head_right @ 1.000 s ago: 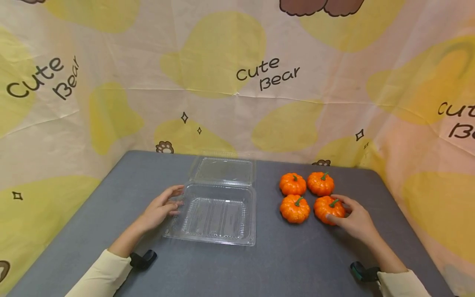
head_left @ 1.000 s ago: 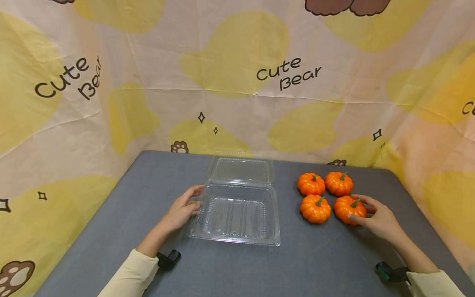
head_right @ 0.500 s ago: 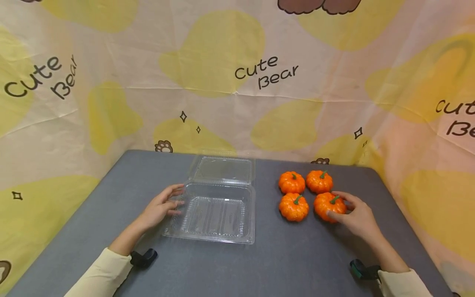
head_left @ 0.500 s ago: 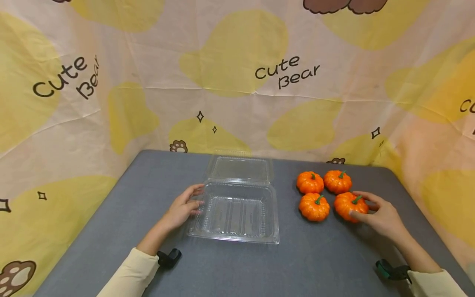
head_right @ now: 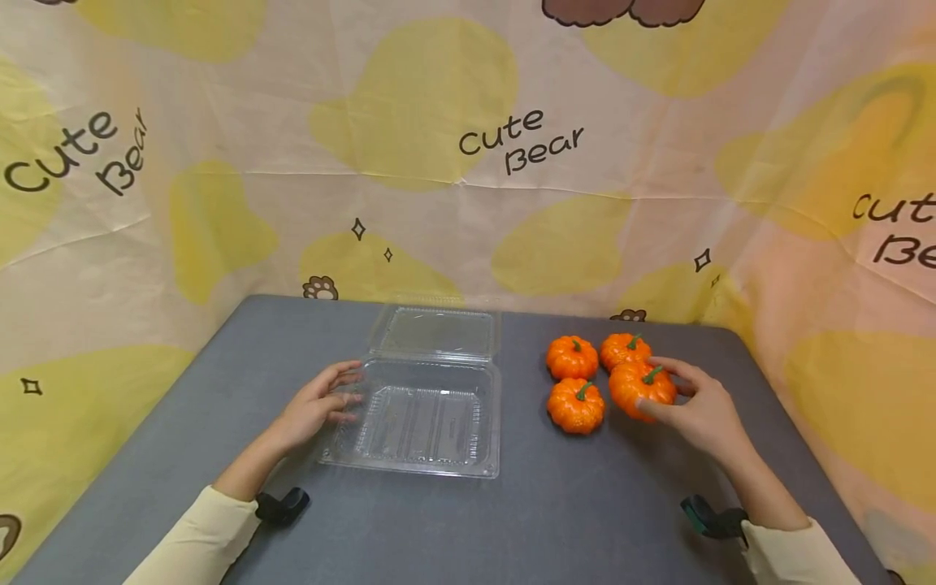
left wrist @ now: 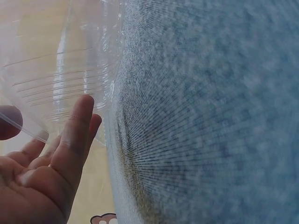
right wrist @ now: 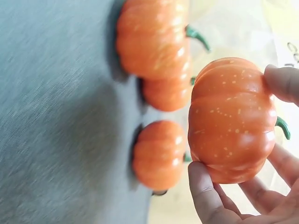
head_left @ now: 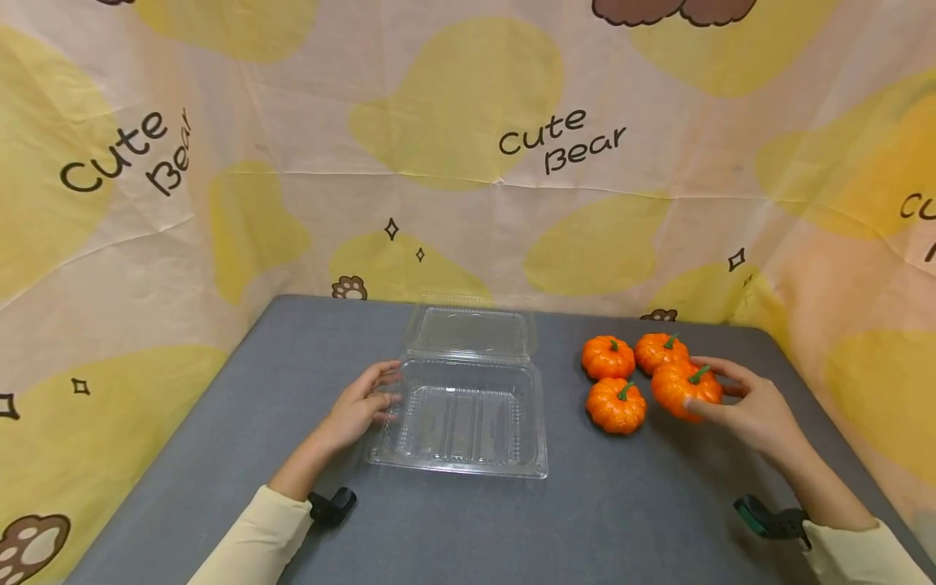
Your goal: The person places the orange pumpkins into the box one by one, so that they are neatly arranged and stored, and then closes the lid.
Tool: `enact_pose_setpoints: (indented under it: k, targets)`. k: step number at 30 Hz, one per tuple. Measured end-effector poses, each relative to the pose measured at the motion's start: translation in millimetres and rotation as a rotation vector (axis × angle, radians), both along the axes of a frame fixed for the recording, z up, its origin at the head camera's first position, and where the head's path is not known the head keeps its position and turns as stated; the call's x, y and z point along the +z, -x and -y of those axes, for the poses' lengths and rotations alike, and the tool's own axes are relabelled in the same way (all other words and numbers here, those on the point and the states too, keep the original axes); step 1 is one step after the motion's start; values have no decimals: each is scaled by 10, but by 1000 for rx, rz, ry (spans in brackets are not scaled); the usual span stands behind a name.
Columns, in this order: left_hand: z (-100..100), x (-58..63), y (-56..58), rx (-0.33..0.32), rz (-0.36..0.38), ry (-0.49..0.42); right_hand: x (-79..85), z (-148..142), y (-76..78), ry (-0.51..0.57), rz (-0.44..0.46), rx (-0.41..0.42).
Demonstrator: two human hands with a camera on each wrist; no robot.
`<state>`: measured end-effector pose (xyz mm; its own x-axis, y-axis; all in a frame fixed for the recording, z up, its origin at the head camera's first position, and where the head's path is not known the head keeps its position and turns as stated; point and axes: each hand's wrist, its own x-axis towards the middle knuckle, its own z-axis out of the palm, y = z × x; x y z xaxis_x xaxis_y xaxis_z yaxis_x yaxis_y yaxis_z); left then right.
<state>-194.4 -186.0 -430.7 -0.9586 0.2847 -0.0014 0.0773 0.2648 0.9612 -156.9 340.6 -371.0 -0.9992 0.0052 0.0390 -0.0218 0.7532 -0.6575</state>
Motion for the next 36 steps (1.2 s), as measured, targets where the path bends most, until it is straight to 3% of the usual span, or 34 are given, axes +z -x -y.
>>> enact_pose_setpoints:
  k: [17, 27, 36]
  targets:
    - [11, 18, -9, 0, 3, 14, 272, 532, 67, 54, -35, 115]
    - [27, 14, 10, -4, 11, 7, 317, 846, 194, 130, -48, 210]
    - [29, 3, 19, -4, 17, 1, 335, 1126, 253, 102, -58, 260]
